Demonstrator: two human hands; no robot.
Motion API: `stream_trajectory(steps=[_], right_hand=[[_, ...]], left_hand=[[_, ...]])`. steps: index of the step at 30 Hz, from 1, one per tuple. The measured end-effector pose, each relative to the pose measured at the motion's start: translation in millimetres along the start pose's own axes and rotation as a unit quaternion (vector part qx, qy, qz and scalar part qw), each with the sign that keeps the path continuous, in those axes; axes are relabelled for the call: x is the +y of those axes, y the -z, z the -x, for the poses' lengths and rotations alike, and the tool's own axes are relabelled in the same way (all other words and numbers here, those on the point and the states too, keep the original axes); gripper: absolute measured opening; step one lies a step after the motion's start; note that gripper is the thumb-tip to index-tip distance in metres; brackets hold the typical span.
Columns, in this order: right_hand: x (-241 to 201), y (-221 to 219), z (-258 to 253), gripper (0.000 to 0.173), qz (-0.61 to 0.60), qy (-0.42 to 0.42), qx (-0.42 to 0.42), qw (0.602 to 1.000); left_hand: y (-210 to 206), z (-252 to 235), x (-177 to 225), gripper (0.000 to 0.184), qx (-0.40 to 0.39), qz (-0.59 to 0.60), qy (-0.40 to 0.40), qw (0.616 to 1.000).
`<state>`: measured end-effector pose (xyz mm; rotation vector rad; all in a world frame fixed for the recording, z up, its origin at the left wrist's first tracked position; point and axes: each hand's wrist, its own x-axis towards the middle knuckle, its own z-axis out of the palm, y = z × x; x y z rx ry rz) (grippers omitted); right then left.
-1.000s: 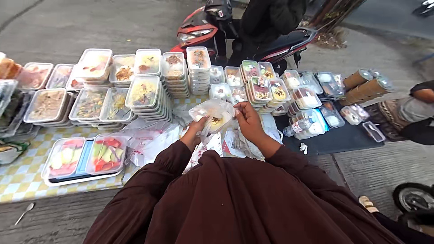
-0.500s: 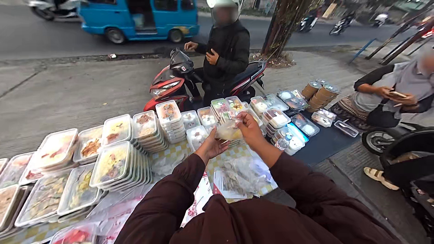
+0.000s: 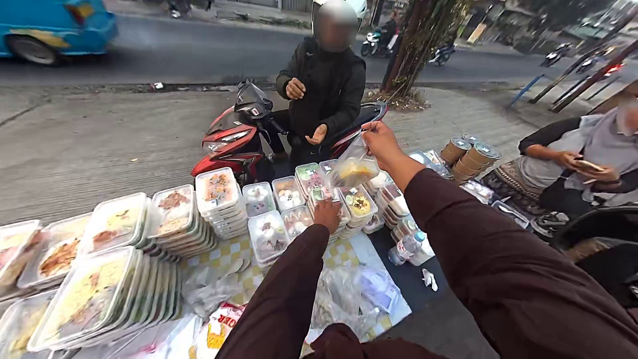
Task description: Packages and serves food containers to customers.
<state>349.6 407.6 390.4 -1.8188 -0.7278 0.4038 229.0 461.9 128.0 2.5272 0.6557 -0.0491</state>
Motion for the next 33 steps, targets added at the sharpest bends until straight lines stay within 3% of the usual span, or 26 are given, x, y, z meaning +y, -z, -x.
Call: stream_trajectory(steps=[4, 11, 17, 22, 25, 28, 31, 33], right_hand=[[21, -7, -46, 0.030, 0.017, 0.023, -0.034, 0.999], [42, -27, -102, 0.029, -0.076, 0.002, -0.034, 0.997], [49, -30, -125, 0.028, -0.054, 0.030, -0.049, 0.997], [50, -34, -134, 0.027, -0.007, 0.047, -0.070, 0.996], [53, -37, -133, 0.028, 0.026, 0.052, -0.080, 0.995], [61, -40, -136, 0.036, 0.083, 0.074, -0.086, 0.990], [62, -54, -118, 0.053, 0.154, 0.120, -0.047, 0.980], [61, -72, -76, 0.055, 0.154, 0.171, -0.086, 0.969]], left_hand=[[-7, -7, 3, 0.050, 0.006, -0.043, -0.010, 0.999], [-8, 2, 19, 0.032, 0.006, -0.089, 0.020, 0.996], [-5, 1, 22, 0.024, 0.036, -0.006, 0.116, 0.993], [4, 12, 22, 0.024, 0.078, 0.093, 0.120, 0.985], [-3, 41, 29, 0.023, 0.166, 0.176, 0.078, 0.967], [-18, 90, 43, 0.044, 0.254, 0.212, 0.041, 0.943], [-33, 158, 50, 0.032, 0.340, 0.235, 0.041, 0.910], [-38, 214, 48, 0.025, 0.372, 0.254, 0.071, 0.890]])
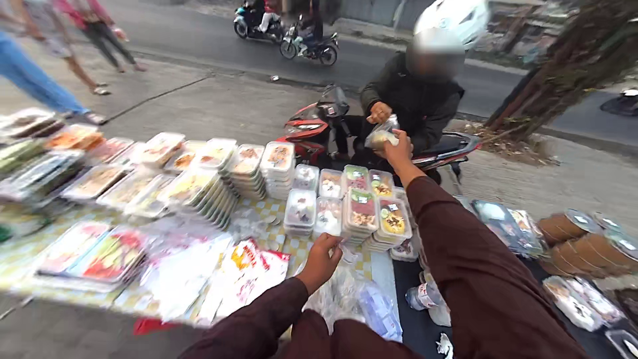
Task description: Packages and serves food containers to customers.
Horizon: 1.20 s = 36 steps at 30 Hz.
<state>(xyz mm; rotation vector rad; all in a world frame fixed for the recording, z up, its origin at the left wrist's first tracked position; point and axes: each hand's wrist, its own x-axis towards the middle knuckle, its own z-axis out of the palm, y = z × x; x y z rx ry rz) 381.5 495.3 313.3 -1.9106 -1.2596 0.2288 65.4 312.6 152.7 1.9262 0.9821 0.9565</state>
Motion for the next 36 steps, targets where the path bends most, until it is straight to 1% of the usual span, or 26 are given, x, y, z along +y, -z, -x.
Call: stream_trajectory(steps=[1, 2, 3, 4, 5, 7, 8, 9, 10, 11, 13, 14, 15, 16, 19, 20, 21, 23, 24, 26, 28, 29, 30, 31, 33, 36], right_hand=[[-14, -14, 27, 0.051, -0.011, 0.043, -0.054, 0.998], [-31, -30, 61, 0.046, -0.037, 0.081, -0.129, 0.988], [-46, -49, 102, 0.042, -0.061, 0.106, -0.220, 0.968], [-57, -71, 146, 0.040, -0.075, 0.122, -0.318, 0.937], [-66, -94, 193, 0.041, -0.082, 0.132, -0.418, 0.895], [-77, -142, 285, 0.052, -0.058, 0.132, -0.588, 0.796], [-84, -164, 327, 0.057, -0.048, 0.132, -0.643, 0.753], [-91, -182, 365, 0.057, -0.051, 0.128, -0.681, 0.719], [-98, -196, 398, 0.053, -0.060, 0.122, -0.704, 0.697], [-107, -209, 425, 0.044, -0.071, 0.116, -0.718, 0.683], [-127, -232, 465, 0.027, -0.079, 0.106, -0.730, 0.670], [-138, -243, 481, 0.022, -0.074, 0.103, -0.735, 0.666], [-150, -253, 494, 0.022, -0.063, 0.100, -0.744, 0.657], [-164, -262, 507, 0.027, -0.048, 0.093, -0.759, 0.643], [-216, -289, 552, 0.056, -0.001, 0.058, -0.819, 0.571], [-231, -301, 570, 0.059, 0.005, 0.068, -0.834, 0.547], [-244, -314, 590, 0.057, 0.006, 0.095, -0.845, 0.527], [-267, -345, 630, 0.038, -0.002, 0.161, -0.849, 0.504], [-280, -361, 648, 0.029, -0.001, 0.193, -0.843, 0.502], [-303, -392, 680, 0.022, 0.026, 0.255, -0.812, 0.524], [-315, -425, 700, 0.021, 0.077, 0.312, -0.761, 0.564], [-317, -444, 706, 0.022, 0.105, 0.335, -0.737, 0.577], [-318, -462, 708, 0.026, 0.135, 0.353, -0.721, 0.580], [-317, -480, 708, 0.032, 0.164, 0.368, -0.713, 0.574], [-313, -515, 706, 0.046, 0.224, 0.379, -0.711, 0.548], [-309, -567, 702, 0.053, 0.279, 0.365, -0.724, 0.515]], left_hand=[[23, 21, -1, 0.024, 0.015, 0.001, 0.028, 0.999], [48, 41, -2, 0.026, 0.023, 0.004, 0.068, 0.997], [71, 62, -4, 0.029, 0.029, 0.013, 0.113, 0.993], [92, 84, -9, 0.031, 0.040, 0.031, 0.157, 0.986], [109, 107, -16, 0.031, 0.059, 0.060, 0.196, 0.977], [135, 155, -32, 0.030, 0.105, 0.139, 0.255, 0.951], [148, 179, -37, 0.028, 0.126, 0.182, 0.273, 0.936], [160, 201, -41, 0.026, 0.145, 0.222, 0.287, 0.920], [170, 223, -44, 0.025, 0.159, 0.246, 0.300, 0.908], [181, 244, -47, 0.025, 0.170, 0.254, 0.313, 0.899], [204, 285, -52, 0.027, 0.185, 0.255, 0.339, 0.886], [215, 305, -54, 0.028, 0.191, 0.259, 0.351, 0.879], [227, 326, -57, 0.029, 0.197, 0.268, 0.361, 0.871], [239, 346, -60, 0.028, 0.205, 0.282, 0.368, 0.862], [278, 403, -70, 0.025, 0.235, 0.321, 0.366, 0.841], [291, 422, -73, 0.024, 0.243, 0.331, 0.363, 0.836], [303, 440, -75, 0.023, 0.251, 0.334, 0.361, 0.834], [326, 475, -82, 0.021, 0.274, 0.300, 0.360, 0.840], [338, 492, -85, 0.023, 0.290, 0.267, 0.364, 0.844], [358, 525, -89, 0.032, 0.324, 0.212, 0.397, 0.832], [372, 559, -96, 0.042, 0.356, 0.190, 0.435, 0.805], [376, 574, -99, 0.043, 0.374, 0.189, 0.450, 0.788], [379, 590, -101, 0.042, 0.391, 0.193, 0.463, 0.772], [379, 606, -104, 0.040, 0.404, 0.196, 0.475, 0.756], [375, 636, -104, 0.038, 0.434, 0.207, 0.500, 0.720], [362, 674, -100, 0.038, 0.488, 0.222, 0.530, 0.657]])
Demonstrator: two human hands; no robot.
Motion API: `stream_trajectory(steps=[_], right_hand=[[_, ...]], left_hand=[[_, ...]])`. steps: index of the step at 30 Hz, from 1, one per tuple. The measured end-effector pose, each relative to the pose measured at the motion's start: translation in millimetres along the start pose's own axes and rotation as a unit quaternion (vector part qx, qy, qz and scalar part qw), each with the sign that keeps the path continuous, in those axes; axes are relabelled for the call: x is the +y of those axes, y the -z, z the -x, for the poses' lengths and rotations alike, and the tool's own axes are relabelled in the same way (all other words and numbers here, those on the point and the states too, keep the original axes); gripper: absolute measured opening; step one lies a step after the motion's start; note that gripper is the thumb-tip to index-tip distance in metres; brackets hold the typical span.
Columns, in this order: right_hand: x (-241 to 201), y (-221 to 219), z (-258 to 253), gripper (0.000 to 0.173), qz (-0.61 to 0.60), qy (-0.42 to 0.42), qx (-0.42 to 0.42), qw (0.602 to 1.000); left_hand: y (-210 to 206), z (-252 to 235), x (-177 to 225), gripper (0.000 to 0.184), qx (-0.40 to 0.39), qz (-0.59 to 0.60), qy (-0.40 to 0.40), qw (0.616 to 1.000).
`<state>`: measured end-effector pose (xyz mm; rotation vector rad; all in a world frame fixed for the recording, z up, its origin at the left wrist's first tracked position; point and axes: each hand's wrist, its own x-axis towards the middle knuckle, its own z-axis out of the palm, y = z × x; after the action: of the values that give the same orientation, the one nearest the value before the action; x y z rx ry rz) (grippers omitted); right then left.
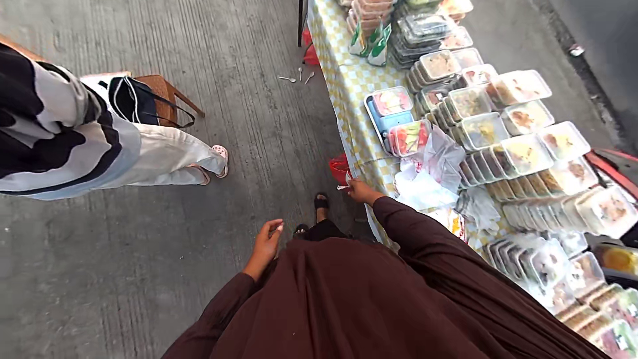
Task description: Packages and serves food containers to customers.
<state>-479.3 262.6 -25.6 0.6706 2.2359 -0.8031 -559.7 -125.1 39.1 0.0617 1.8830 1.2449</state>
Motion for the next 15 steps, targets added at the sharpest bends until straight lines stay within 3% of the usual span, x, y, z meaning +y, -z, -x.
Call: stream_trajectory(steps=[6, 8, 12, 15], right_hand=[[32, 8, -113, 0.060, 0.049, -0.049, -0.032, 0.997], [41, 6, -154, 0.063, 0.053, -0.056, -0.035, 0.996], [64, 8, -209, 0.064, 0.073, -0.073, -0.029, 0.994], [83, 11, -236, 0.070, 0.087, -0.114, -0.045, 0.989]], left_hand=[[44, 27, -39, 0.036, 0.109, 0.031, 0.151, 0.982], [61, 39, -70, 0.036, 0.135, 0.019, 0.208, 0.968], [90, 83, -138, 0.038, 0.085, -0.089, 0.291, 0.949], [103, 120, -186, 0.037, 0.056, -0.129, 0.392, 0.909]])
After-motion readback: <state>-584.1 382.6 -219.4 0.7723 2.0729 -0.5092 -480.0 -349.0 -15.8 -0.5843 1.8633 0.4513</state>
